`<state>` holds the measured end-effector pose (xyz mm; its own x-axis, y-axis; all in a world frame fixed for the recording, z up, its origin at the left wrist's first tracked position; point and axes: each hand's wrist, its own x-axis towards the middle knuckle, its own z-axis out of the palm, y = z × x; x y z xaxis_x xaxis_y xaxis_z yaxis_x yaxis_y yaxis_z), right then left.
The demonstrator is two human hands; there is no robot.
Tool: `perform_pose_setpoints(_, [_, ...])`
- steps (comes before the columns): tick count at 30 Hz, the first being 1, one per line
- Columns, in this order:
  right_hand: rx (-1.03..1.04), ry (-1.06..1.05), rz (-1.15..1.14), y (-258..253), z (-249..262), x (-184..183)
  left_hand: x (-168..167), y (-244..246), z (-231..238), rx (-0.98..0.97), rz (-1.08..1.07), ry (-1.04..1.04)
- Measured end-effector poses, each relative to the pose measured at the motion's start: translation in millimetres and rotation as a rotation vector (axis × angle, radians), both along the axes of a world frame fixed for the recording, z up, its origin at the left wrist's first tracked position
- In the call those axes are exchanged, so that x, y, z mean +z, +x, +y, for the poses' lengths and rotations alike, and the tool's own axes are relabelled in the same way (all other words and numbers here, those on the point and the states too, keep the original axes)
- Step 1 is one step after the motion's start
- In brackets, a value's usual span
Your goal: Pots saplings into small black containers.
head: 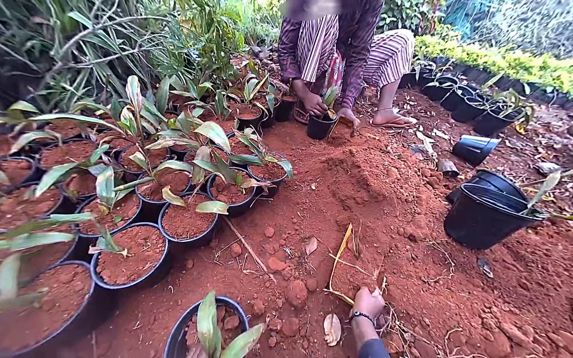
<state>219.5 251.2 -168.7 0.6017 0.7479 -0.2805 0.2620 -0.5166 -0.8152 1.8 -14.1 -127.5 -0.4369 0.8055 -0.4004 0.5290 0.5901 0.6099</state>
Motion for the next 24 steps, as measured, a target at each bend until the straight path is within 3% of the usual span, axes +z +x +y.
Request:
perform_pose_setpoints(2, [0.072,0.073,0.001,8.5,-11.6,1.3,-23.7,-3.0,-7.1,0.029,0.023,0.189])
perform_pose_setpoints(7, [0.419,0.107,-0.03,39.6,-65.3,23.1,-9.7,-3.2,-6.9,0.172,-0.063,0.27])
perform_pose_setpoints(9, [0.624,0.098,-0.026,47.6,-83.2,44.2,-14.1,-0.8,-8.7,0.261,-0.073,0.271])
perform_pose_setpoints(12, [1.029,0.061,-0.032,45.9,-88.1,75.7,4.8,2.5,-11.6,0.27,-0.083,0.436])
perform_pose_setpoints(17, [1.656,-0.125,-0.117,-16.3,-63.3,121.9,-0.9,2.6,-30.3,0.251,-0.111,0.392])
perform_pose_setpoints(19, [1.848,-0.276,-0.324,-57.4,-52.9,141.5,-10.3,6.7,-42.0,0.235,-0.184,0.445])
perform_pose_setpoints(22, [2.046,-0.437,-0.696,-114.2,-52.9,177.9,8.5,12.3,-41.8,0.268,-0.37,0.412])
perform_pose_setpoints(24, [2.089,-0.497,-0.862,-134.4,-57.8,195.5,11.5,13.4,-39.1,0.252,-0.317,0.43])
